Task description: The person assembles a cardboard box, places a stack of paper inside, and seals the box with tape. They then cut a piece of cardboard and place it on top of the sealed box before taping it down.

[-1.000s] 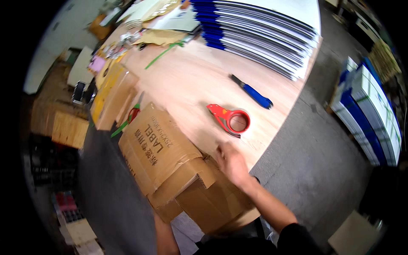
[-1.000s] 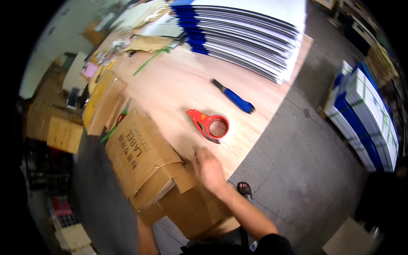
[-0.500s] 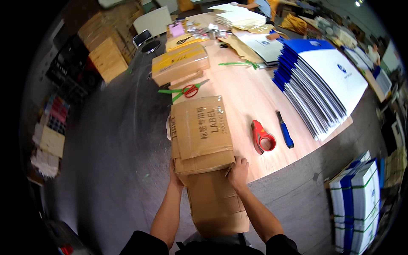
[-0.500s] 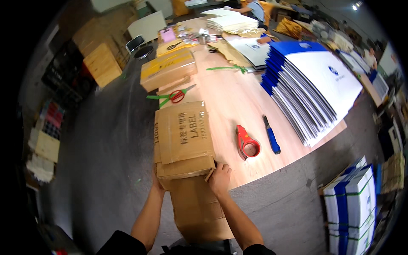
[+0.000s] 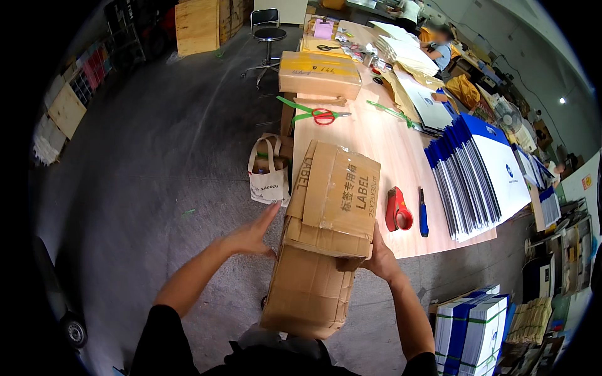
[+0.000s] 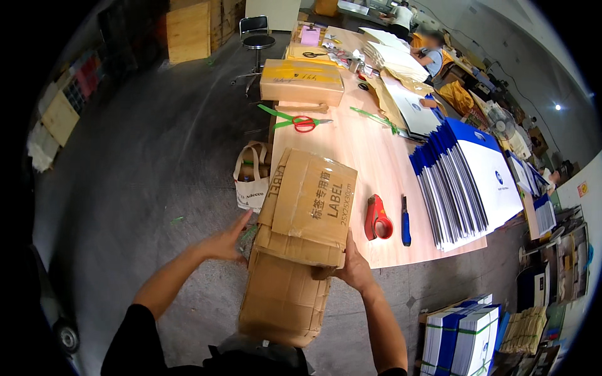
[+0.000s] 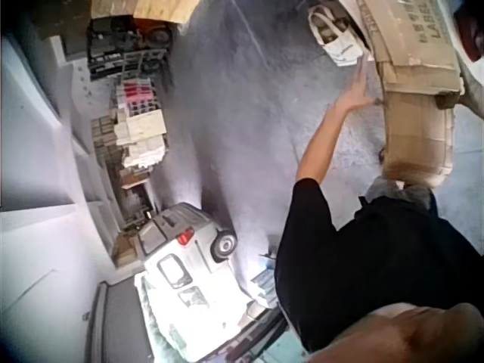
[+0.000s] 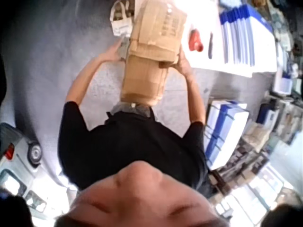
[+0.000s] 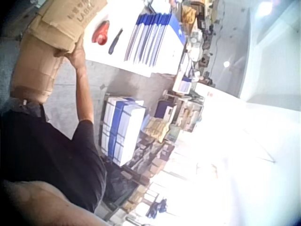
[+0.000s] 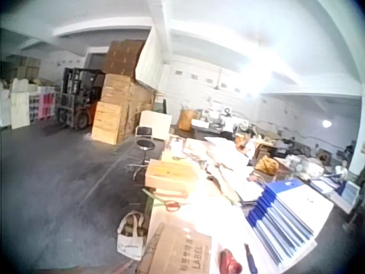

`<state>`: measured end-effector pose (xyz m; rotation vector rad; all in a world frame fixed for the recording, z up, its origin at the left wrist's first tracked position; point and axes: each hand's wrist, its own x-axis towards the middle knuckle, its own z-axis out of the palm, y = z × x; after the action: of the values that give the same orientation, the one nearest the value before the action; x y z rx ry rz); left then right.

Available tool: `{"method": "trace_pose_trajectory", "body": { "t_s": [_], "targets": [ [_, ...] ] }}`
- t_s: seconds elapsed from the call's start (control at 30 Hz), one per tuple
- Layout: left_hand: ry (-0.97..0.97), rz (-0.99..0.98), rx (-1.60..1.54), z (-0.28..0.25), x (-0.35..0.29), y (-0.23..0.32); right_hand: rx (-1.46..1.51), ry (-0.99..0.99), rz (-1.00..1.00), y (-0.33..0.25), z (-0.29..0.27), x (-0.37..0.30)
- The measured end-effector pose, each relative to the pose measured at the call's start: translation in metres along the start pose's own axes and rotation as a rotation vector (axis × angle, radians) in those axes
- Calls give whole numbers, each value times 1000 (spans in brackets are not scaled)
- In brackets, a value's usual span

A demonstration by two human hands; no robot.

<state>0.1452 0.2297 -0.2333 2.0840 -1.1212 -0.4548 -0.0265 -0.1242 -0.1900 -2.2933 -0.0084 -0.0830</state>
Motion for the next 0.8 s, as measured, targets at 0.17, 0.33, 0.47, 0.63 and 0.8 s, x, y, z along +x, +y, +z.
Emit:
{"method": "trace_pose_trajectory", "body": {
  "t_s": [0.17, 0.33, 0.47, 0.63, 0.8],
  "targets": [
    [42, -42, 100, 11, 24, 39, 155, 34, 105, 11, 31, 1],
    [330, 54, 49, 45, 24, 34, 153, 237, 297, 22, 69, -17],
    [324, 23, 69, 44, 26, 34, 224, 268, 327, 9, 65, -16],
    [237, 31, 124, 36, 34, 51, 323, 255, 278, 58, 84, -46],
    [359, 37, -61, 56, 5, 38, 144, 388, 564, 58, 123, -101]
  ]
}}
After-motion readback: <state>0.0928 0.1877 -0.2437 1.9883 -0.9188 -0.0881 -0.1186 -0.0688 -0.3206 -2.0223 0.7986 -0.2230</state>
